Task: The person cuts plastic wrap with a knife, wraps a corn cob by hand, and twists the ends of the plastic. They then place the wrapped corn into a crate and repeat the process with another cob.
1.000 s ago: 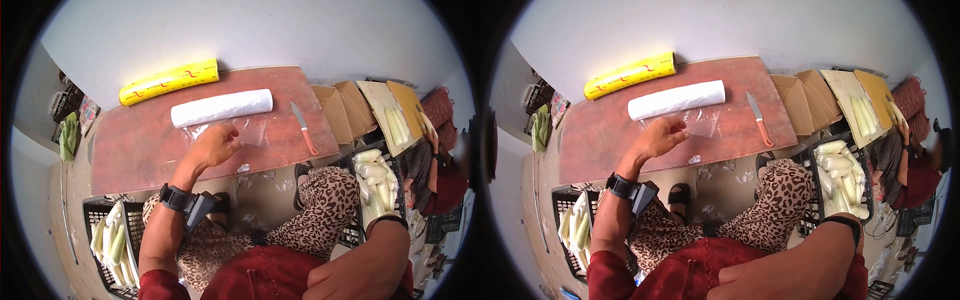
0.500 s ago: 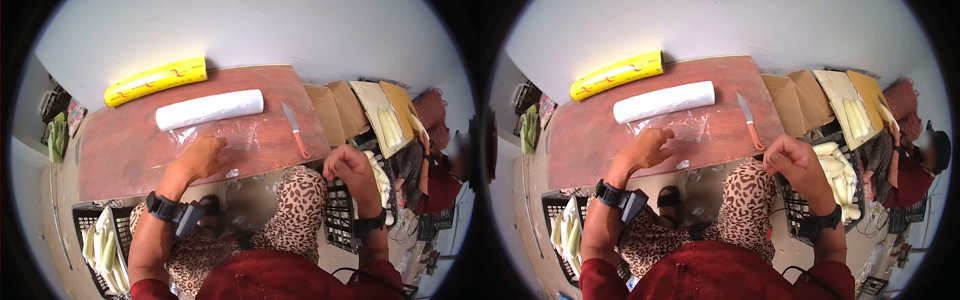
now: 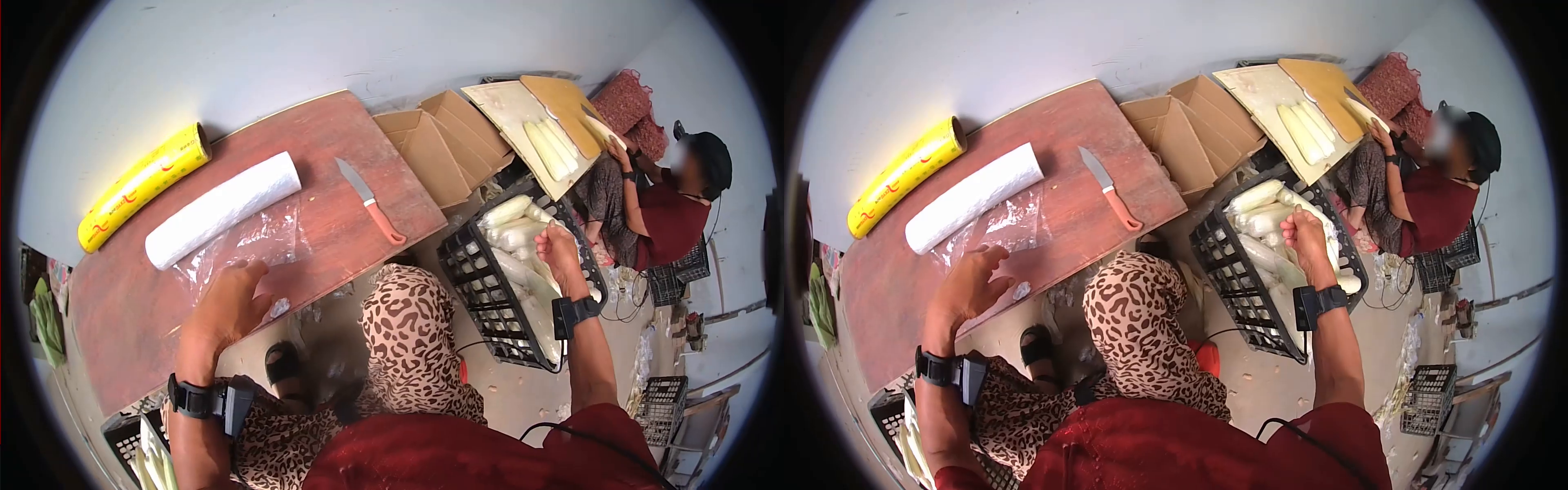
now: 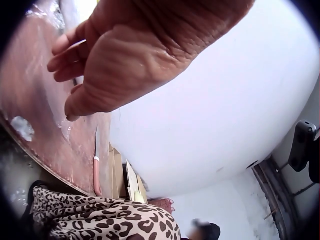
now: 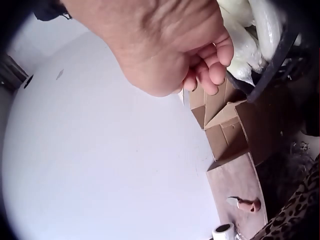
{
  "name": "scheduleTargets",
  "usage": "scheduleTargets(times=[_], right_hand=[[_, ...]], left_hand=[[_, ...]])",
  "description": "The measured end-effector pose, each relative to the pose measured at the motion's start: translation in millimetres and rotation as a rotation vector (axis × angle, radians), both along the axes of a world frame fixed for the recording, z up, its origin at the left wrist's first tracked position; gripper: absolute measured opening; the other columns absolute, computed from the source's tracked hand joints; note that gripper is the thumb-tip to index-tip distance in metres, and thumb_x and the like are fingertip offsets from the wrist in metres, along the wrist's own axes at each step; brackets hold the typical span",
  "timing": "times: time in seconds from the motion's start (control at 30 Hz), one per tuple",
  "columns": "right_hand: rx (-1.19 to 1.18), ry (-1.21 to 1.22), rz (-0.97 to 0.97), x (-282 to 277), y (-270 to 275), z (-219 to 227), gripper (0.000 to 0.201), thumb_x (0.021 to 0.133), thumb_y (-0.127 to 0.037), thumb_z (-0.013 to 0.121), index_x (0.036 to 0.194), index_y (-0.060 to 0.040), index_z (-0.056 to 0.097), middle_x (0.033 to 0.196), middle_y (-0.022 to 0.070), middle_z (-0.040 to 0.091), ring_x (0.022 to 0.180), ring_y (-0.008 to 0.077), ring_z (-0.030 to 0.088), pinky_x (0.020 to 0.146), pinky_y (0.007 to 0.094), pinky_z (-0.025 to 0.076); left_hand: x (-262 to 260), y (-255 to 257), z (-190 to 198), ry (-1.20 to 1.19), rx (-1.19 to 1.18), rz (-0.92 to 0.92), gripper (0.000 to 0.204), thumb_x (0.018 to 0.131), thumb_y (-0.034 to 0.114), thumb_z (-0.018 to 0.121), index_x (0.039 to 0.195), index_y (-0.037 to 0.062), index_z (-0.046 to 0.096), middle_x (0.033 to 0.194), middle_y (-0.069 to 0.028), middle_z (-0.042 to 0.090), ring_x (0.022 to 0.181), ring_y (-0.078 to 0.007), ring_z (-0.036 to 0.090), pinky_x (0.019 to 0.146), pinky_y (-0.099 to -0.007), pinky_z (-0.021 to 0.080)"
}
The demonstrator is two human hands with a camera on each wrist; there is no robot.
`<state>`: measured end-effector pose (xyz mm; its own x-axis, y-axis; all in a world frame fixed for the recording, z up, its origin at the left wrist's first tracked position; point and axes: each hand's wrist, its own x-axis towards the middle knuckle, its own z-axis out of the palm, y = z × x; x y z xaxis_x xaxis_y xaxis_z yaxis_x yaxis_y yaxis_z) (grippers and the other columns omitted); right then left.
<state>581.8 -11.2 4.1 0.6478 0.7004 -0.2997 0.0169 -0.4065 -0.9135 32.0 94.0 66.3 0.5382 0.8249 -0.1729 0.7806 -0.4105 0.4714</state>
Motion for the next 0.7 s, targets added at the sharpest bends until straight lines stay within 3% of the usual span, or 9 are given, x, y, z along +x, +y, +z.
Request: scheduleTargets(times=[0.13, 0.17, 0.27, 0.3, 0.4, 0.43, 0.57, 0.7], right_hand=[[0.044, -0.453, 0.037, 42.0, 18.7, -12.6, 0.013, 0.094, -0.019, 0.058, 0.091, -0.0066, 0.059, 0.075, 0.0002, 0.061, 0.061, 0.0085, 0.054, 0.054, 0.0244, 0.044], [0.012, -0.692, 0.055, 58.3, 27.2, -15.4, 0.015, 0.086, -0.013, 0.065, 0.096, -0.0032, 0.060, 0.078, 0.0049, 0.064, 0.066, 0.0162, 0.060, 0.061, 0.0304, 0.048], [0.035, -1.075, 0.053, 81.5, 54.8, -14.1, 0.023, 0.082, -0.012, 0.067, 0.100, -0.0003, 0.060, 0.087, 0.0137, 0.067, 0.076, 0.0259, 0.064, 0.072, 0.0368, 0.051], [-0.062, -1.064, 0.047, 89.1, 64.5, -10.2, 0.033, 0.079, -0.014, 0.069, 0.107, 0.0005, 0.059, 0.101, 0.0213, 0.064, 0.091, 0.0349, 0.063, 0.083, 0.0415, 0.049], [-0.063, -1.310, 0.023, 118.8, 91.8, -19.9, 0.041, 0.079, -0.018, 0.068, 0.114, 0.0000, 0.057, 0.113, 0.0227, 0.060, 0.104, 0.0386, 0.058, 0.092, 0.0434, 0.045], [-0.134, -1.297, 0.019, 128.2, 101.5, -21.5, 0.050, 0.080, -0.023, 0.068, 0.123, -0.0013, 0.052, 0.123, 0.0224, 0.054, 0.114, 0.0415, 0.051, 0.097, 0.0467, 0.042], [-0.288, -1.322, -0.008, 136.9, 129.3, -13.5, 0.060, 0.081, -0.030, 0.068, 0.131, -0.0046, 0.046, 0.133, 0.0199, 0.047, 0.120, 0.0414, 0.046, 0.095, 0.0521, 0.042], [-0.533, -1.223, 0.018, 137.9, 150.6, -3.7, 0.062, 0.078, -0.036, 0.071, 0.127, -0.0064, 0.048, 0.130, 0.0185, 0.049, 0.120, 0.0405, 0.047, 0.093, 0.0547, 0.043]], left_hand=[[11.0, 1.3, -0.2, 0.028, -0.042, -0.002, 0.036, 0.077, 0.013, 0.071, 0.107, -0.0031, 0.061, 0.101, -0.0225, 0.064, 0.093, -0.0366, 0.063, 0.079, -0.0406, 0.051], [11.9, 2.5, -2.4, 0.027, -0.042, -0.010, 0.036, 0.077, 0.012, 0.071, 0.107, -0.0032, 0.061, 0.101, -0.0224, 0.064, 0.093, -0.0368, 0.063, 0.079, -0.0406, 0.051], [18.0, 7.2, -5.9, 0.033, -0.059, -0.010, 0.036, 0.077, 0.011, 0.071, 0.108, -0.0033, 0.060, 0.101, -0.0221, 0.064, 0.091, -0.0376, 0.064, 0.078, -0.0405, 0.052], [19.7, 8.8, -6.3, 0.038, -0.070, -0.005, 0.036, 0.077, 0.011, 0.070, 0.108, -0.0033, 0.060, 0.102, -0.0220, 0.064, 0.091, -0.0379, 0.064, 0.078, -0.0404, 0.052], [25.9, 13.3, -7.7, 0.068, -0.082, -0.017, 0.036, 0.076, 0.010, 0.070, 0.109, -0.0027, 0.059, 0.102, -0.0219, 0.064, 0.088, -0.0391, 0.064, 0.077, -0.0408, 0.052], [27.9, 14.8, -8.2, 0.069, -0.087, -0.014, 0.036, 0.076, 0.009, 0.070, 0.108, -0.0025, 0.059, 0.101, -0.0219, 0.064, 0.088, -0.0392, 0.063, 0.077, -0.0411, 0.051], [37.3, 18.9, -4.8, 0.076, -0.118, 0.006, 0.035, 0.075, 0.008, 0.070, 0.107, -0.0017, 0.059, 0.099, -0.0220, 0.063, 0.088, -0.0401, 0.062, 0.076, -0.0425, 0.050], [39.1, 21.9, -5.8, 0.072, -0.093, -0.003, 0.035, 0.075, 0.007, 0.069, 0.108, -0.0016, 0.060, 0.098, -0.0224, 0.062, 0.089, -0.0415, 0.061, 0.077, -0.0434, 0.050]])
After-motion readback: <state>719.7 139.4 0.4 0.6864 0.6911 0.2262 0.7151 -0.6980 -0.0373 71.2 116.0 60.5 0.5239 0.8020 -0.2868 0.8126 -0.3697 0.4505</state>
